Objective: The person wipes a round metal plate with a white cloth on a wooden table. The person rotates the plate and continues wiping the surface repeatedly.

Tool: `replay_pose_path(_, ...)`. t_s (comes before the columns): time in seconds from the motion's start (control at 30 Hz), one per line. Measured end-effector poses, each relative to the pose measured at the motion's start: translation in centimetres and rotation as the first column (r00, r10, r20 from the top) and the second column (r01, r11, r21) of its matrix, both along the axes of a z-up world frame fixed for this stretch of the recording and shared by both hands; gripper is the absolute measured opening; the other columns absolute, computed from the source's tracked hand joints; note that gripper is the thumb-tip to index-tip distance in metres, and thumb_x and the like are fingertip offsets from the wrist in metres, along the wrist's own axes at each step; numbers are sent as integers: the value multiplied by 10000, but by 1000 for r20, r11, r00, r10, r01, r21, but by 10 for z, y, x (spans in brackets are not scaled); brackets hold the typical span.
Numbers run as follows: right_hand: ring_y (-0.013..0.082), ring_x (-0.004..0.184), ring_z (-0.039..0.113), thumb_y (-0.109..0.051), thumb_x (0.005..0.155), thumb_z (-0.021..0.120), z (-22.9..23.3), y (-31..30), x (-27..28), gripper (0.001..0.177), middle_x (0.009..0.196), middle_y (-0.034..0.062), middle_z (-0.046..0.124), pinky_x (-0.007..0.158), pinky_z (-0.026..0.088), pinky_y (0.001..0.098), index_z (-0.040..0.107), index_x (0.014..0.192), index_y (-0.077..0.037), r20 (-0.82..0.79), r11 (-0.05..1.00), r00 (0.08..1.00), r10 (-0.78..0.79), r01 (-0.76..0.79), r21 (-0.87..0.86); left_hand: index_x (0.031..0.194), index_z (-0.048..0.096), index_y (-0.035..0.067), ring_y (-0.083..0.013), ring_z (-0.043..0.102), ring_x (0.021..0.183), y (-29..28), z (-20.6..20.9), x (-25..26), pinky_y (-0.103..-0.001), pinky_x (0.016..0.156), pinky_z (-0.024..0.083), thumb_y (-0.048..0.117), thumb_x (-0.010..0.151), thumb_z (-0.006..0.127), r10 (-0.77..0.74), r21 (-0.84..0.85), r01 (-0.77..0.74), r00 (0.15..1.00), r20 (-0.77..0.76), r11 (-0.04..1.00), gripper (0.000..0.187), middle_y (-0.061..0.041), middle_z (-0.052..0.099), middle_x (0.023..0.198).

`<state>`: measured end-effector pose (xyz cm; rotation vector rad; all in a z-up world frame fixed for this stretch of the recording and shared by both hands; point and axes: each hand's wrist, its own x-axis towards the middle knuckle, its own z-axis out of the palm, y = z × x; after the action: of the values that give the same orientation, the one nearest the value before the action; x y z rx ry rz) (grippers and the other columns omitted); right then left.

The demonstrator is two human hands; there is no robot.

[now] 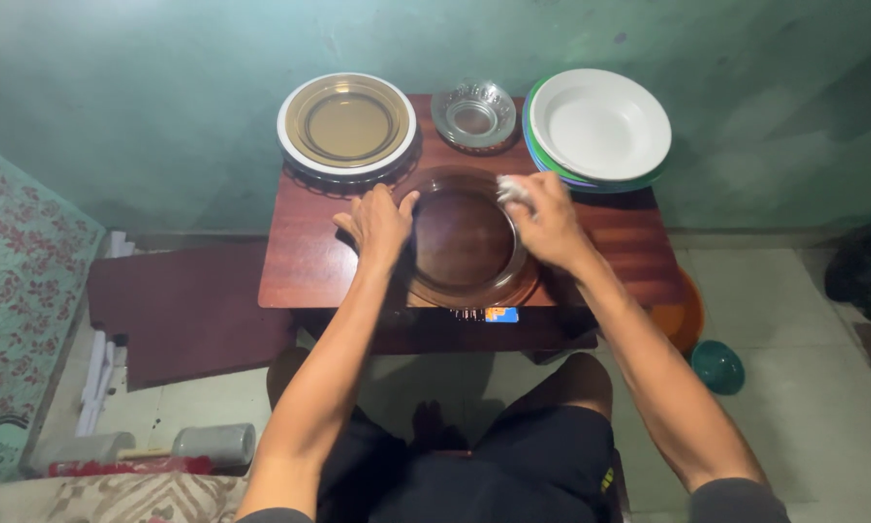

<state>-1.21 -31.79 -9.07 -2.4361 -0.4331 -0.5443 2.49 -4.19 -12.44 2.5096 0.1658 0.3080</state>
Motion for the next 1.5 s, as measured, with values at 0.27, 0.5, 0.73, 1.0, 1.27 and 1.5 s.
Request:
replay_pose_path(0.27, 424, 1254, 484, -202, 840, 730, 27, 25, -28, 750, 1439, 163, 459, 1061, 366, 484, 458, 1538, -211, -160, 979, 976, 150, -169, -111, 1194, 631, 143, -360, 613, 1040, 12, 1, -26, -578, 846, 466, 402, 924, 731, -65, -20, 69, 982, 177, 997, 387, -102, 623, 1030)
replay_pose_path(0.5, 330, 1061, 668, -234, 1001, 660, -2, 46, -13, 256, 1260, 54, 691, 906, 537, 407, 756, 1238, -232, 35, 973, 994, 102, -92, -213, 1274, 607, 191, -318, 572, 1074, 18, 3, -28, -517, 900, 435, 359, 995, 624, -120, -91, 139, 975, 186, 986, 325, -63, 580, 1083)
replay_pose_path(0.73, 280, 1116, 625, -317, 1018, 629, -9, 41, -18, 352, 1126, 28, 710, 938, 521, 423, 667, 1342, -185, 87, 970, 994, 67, -44, -238, 1242, 610, 184, -329, 591, 1022, 17, 8, -31, -527, 874, 437, 290, 983, 575, -87, -141, 127, 961, 262, 982, 282, -72, 614, 1075)
replay_pose_path(1.0, 342, 878, 599, -298, 1026, 626, -36, 52, 29, 321, 939, 104, 592, 797, 518, 444, 693, 1252, -81, 74, 974, 997, -7, 24, -225, 1103, 722, 167, -311, 640, 988, 23, 12, -28, -498, 839, 452, 250, 977, 525, -83, -112, 110, 972, 220, 988, 248, -59, 712, 1019)
replay_pose_path(1.27, 365, 913, 664, -197, 853, 809, -19, 122, 57, 108, 943, 92, 653, 818, 557, 448, 749, 920, -138, 33, 977, 985, 171, -166, -136, 1121, 751, 193, -310, 640, 992, 23, 23, -31, -474, 870, 450, 267, 958, 492, -55, -157, 84, 982, 180, 984, 315, -31, 748, 1041)
replay_pose_path(1.5, 324, 1014, 661, -112, 750, 837, -78, 88, 101, 404, 1039, 92, 673, 934, 548, 434, 684, 1121, -159, 172, 937, 968, 180, -115, -331, 1151, 753, 187, -326, 638, 1029, 20, 12, -32, -473, 896, 435, 276, 955, 490, -69, -142, 96, 981, 181, 985, 340, -51, 756, 1090)
